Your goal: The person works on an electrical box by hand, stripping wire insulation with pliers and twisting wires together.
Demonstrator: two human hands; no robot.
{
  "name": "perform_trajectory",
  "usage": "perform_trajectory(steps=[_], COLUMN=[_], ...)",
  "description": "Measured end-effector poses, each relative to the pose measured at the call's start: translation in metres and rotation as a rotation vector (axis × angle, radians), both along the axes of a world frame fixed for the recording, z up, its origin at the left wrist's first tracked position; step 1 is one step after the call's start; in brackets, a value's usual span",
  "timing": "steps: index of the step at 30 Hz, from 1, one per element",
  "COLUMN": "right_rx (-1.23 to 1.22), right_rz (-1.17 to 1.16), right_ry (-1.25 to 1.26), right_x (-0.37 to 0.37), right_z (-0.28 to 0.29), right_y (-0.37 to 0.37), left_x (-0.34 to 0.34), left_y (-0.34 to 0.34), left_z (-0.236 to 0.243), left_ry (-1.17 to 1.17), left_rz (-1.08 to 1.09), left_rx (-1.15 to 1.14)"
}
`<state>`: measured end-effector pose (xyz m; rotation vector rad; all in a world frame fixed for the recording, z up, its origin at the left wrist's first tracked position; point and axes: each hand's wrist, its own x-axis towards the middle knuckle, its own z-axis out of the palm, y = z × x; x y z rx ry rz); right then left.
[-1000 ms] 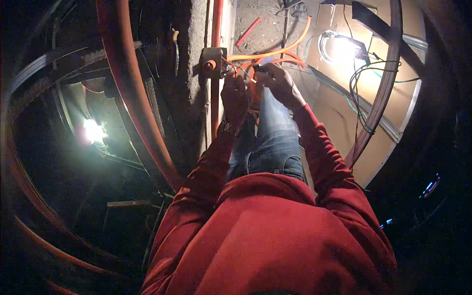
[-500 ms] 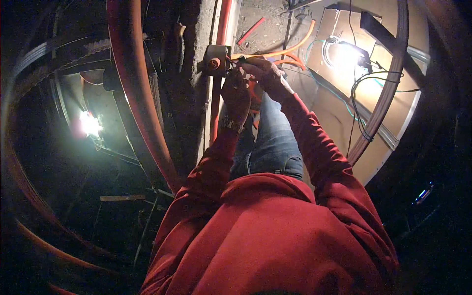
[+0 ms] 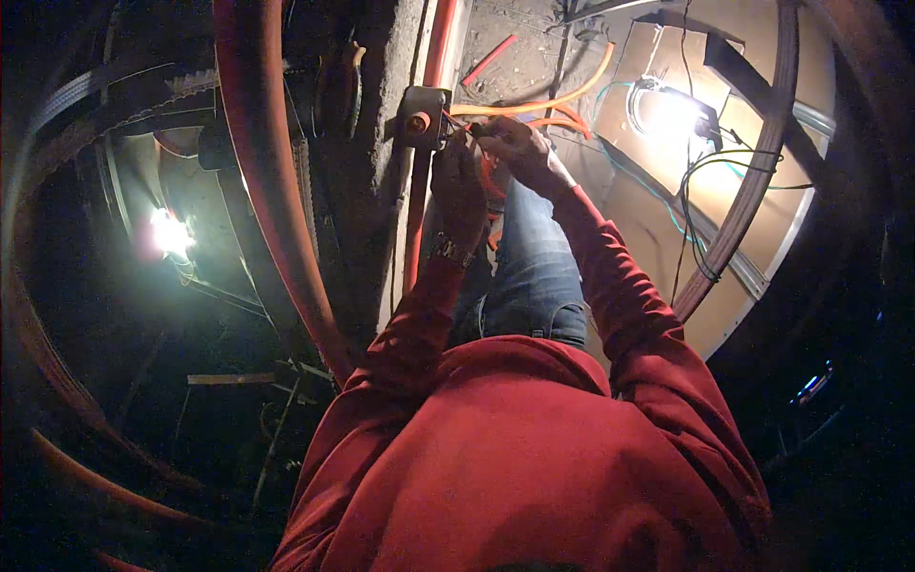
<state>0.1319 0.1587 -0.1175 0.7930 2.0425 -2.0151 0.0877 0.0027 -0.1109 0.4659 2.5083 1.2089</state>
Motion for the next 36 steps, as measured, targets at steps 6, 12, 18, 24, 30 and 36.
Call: perform_trajectory(steps=[6,12,18,24,30,36], right_rx=[0.099,0.030,0.045,-0.086,-0.255,-0.495], right_rz=[0.039,0.081,0.111,0.094,-0.075,-0.075], right_ry=[0.198,0.392,0.445,0.114,0.123,0.102], right_x=[0.001,-0.025,-0.040,-0.049,-0.033,-0.026], right_z=[-0.021,-0.053,-0.047,-0.031,-0.013,-0.014], right_y=[0.007,0.007,0.004,0.005,0.006,0.033], left_x=[0.008,0.003,0.004,0.002,0.003,0.008], left_y=[0.013,0.009,-0.008,-0.012,0.001,0.005], left_z=[0.002,-0.020,-0.039,-0.054,-0.046,-0.029], left_ry=[-0.179,-0.124,-0.204,0.155,0.048,0.028], left_rz=[0.223,0.158,0.104,-0.051,0.030,0.068], left_rx=[0.263,0.243,0.154,-0.046,0.179,0.306])
